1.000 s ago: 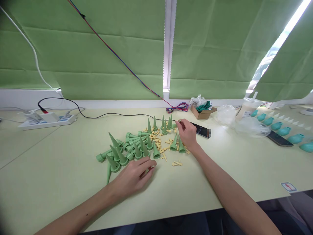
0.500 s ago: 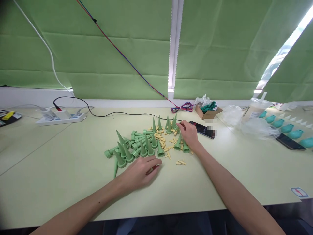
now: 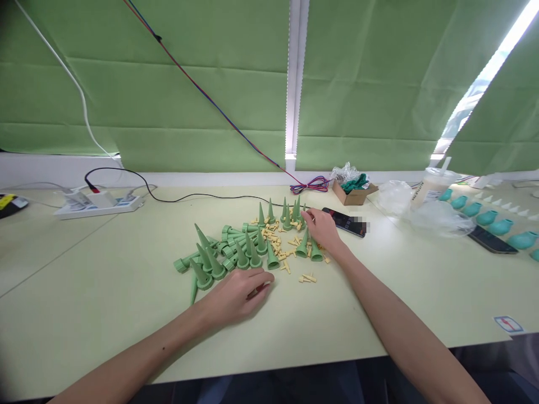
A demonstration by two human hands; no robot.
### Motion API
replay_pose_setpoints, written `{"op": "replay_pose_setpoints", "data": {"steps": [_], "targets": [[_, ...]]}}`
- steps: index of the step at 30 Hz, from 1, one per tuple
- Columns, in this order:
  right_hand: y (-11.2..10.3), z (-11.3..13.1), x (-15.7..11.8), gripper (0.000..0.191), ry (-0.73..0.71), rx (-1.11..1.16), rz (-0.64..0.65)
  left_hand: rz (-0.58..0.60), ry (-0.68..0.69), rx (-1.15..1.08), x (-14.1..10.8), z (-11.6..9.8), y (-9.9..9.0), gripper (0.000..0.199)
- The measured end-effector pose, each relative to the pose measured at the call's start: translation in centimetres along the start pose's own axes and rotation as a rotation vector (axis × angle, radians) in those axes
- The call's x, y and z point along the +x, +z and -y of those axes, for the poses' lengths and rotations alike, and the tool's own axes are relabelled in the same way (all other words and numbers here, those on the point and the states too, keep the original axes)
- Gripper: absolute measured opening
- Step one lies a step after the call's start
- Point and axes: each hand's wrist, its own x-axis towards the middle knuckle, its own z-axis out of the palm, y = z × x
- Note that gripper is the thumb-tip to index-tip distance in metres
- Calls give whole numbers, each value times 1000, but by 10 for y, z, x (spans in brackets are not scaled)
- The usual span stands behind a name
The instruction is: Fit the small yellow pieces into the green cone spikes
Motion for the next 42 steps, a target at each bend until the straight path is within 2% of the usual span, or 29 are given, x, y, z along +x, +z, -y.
{"op": "replay_pose_setpoints", "data": {"steps": [14, 21, 25, 29, 37, 42], "targets": [[5, -4, -2, 51, -48, -34, 91, 9, 4, 13, 0, 1, -1, 23], [-7, 0, -4, 41, -40, -48, 73, -11, -14, 10, 0, 2, -2, 25], [-18, 16, -10, 34, 9, -119, 165, -10, -8, 1, 0, 1, -4, 26], [-23, 32, -18, 29, -8, -196, 278, -17, 8, 14, 0, 2, -4, 27], [-22, 32, -23, 32, -104, -195, 369, -2, 6, 19, 1, 3, -5, 26], [-23, 37, -27, 37, -109, -187, 396, -8, 11, 30, 0, 2, -5, 27]]}}
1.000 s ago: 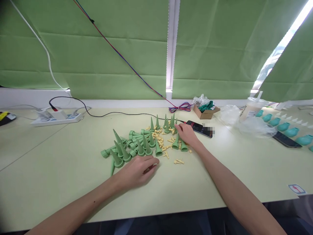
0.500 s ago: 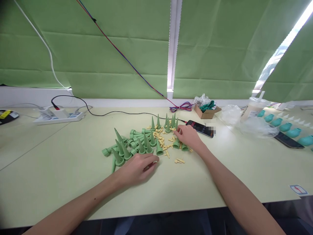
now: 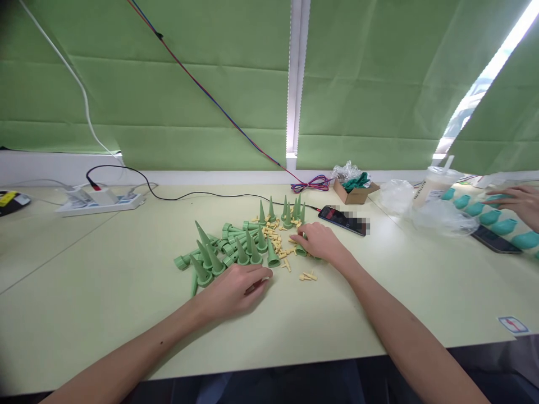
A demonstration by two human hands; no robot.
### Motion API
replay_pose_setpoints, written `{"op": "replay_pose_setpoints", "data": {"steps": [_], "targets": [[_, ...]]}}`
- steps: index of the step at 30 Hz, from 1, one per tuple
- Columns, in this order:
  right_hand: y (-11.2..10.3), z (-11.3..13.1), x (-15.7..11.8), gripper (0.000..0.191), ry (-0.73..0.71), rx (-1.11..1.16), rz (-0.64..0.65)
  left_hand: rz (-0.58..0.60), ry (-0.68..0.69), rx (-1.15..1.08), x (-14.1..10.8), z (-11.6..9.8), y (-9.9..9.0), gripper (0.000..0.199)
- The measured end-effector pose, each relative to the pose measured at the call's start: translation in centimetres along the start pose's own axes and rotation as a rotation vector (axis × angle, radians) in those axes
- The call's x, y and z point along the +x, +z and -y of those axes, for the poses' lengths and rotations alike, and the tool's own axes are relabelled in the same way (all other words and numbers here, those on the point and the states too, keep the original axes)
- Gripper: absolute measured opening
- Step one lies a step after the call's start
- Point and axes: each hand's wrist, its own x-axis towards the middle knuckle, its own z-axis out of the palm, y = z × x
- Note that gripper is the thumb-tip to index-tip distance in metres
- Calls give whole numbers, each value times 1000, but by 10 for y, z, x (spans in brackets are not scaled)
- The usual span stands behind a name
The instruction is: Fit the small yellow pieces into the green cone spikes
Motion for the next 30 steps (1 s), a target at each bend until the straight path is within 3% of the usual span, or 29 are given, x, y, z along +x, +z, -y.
{"op": "replay_pose_setpoints", "data": {"steps": [7, 14, 24, 30], "targets": [[1, 9, 0, 40, 48, -64, 31, 4, 12, 21, 0, 2, 1, 25], [4, 18, -2, 37, 103, -34, -22, 8, 17, 24, 0, 2, 2, 24], [4, 30, -3, 36, 90, 130, -256, 17, -20, 28, 0, 2, 2, 23], [8, 54, -15, 31, -91, 402, -408, -123, -150, -119, 2, 2, -1, 28]]}}
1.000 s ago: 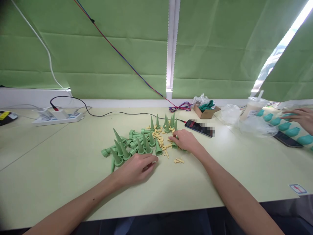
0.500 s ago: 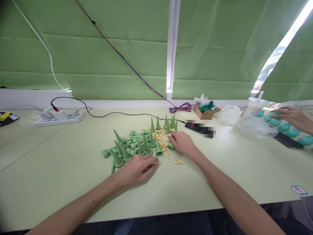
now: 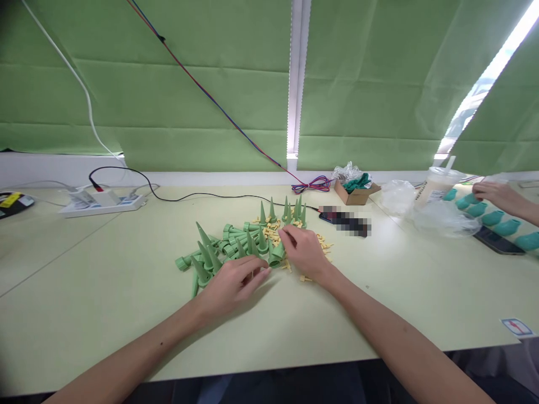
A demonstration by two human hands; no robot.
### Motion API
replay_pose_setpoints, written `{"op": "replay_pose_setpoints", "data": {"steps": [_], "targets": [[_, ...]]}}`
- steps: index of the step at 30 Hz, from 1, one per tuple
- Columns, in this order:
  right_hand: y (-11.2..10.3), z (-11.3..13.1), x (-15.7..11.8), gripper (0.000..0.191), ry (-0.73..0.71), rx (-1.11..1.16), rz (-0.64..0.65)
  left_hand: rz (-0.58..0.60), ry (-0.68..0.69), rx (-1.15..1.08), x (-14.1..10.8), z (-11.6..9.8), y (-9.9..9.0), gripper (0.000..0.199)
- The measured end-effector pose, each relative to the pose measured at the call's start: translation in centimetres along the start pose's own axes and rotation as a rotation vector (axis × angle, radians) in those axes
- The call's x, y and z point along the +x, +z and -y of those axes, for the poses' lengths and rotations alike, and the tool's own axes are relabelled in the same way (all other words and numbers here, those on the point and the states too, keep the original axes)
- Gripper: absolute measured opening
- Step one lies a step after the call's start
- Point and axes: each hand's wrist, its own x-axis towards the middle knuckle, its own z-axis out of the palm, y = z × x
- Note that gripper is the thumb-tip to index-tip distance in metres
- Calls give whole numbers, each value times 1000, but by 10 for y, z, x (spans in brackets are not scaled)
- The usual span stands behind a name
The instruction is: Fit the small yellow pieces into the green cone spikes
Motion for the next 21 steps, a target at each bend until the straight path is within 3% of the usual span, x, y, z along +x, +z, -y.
{"op": "replay_pose_setpoints", "data": {"steps": [7, 14, 21], "targets": [[10, 20, -13, 23, -227, 185, 6, -202, -132, -110, 1, 1, -4, 29], [9, 23, -17, 28, -270, 232, 85, -80, -205, -294, 2, -1, -5, 19], [12, 19, -19, 25, -321, 201, 135, -58, -244, -400, 3, -1, -4, 18]]}}
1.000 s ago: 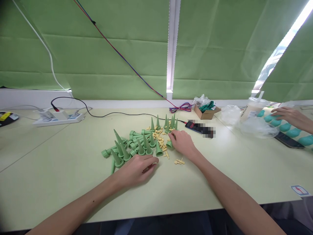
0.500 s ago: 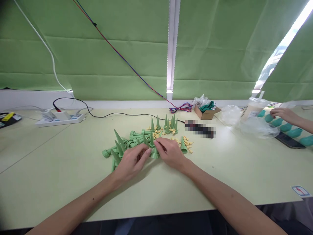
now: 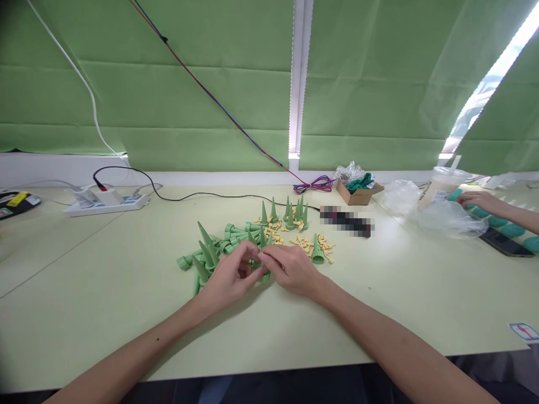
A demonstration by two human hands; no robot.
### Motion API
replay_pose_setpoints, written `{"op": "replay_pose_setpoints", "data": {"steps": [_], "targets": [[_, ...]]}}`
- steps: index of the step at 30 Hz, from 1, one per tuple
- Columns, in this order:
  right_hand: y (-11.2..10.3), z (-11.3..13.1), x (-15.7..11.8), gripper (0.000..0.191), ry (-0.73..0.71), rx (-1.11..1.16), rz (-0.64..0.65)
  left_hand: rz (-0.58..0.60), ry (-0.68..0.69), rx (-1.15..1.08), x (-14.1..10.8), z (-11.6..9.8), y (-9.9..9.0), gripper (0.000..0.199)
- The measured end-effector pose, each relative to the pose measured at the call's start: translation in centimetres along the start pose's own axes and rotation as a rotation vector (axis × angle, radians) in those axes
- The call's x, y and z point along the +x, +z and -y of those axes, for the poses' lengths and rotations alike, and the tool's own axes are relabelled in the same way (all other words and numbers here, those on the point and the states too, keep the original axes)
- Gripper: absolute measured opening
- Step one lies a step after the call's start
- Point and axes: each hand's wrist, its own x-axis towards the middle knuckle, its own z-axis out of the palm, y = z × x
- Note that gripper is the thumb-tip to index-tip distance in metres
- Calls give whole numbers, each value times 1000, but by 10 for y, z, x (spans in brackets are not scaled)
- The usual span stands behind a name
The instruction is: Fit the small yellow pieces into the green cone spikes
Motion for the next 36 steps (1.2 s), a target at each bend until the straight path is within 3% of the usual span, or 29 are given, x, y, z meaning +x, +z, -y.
{"op": "replay_pose_setpoints", "data": {"steps": [5, 8, 12, 16, 22, 28, 36], "targets": [[-2, 0, 0, 22, -5, -9, 0, -1, -25, -27, 0, 5, 1, 20], [-3, -1, 0, 23, 36, 11, -65, -12, -39, -21, 0, 6, 2, 21], [-6, -6, 3, 22, 159, -39, -177, -29, -33, 59, 0, 4, 1, 27], [-10, -19, 7, 19, 292, -163, -212, -51, 14, 186, 1, 2, 0, 23], [-13, -43, 6, 19, 353, -283, -42, -18, 66, 203, -2, 5, 3, 18], [-9, -45, 3, 27, 307, -339, 163, 95, 86, 247, -6, 0, 2, 17], [-9, -44, 4, 29, 243, -351, 219, 195, 126, 289, -7, 0, 2, 22]]}}
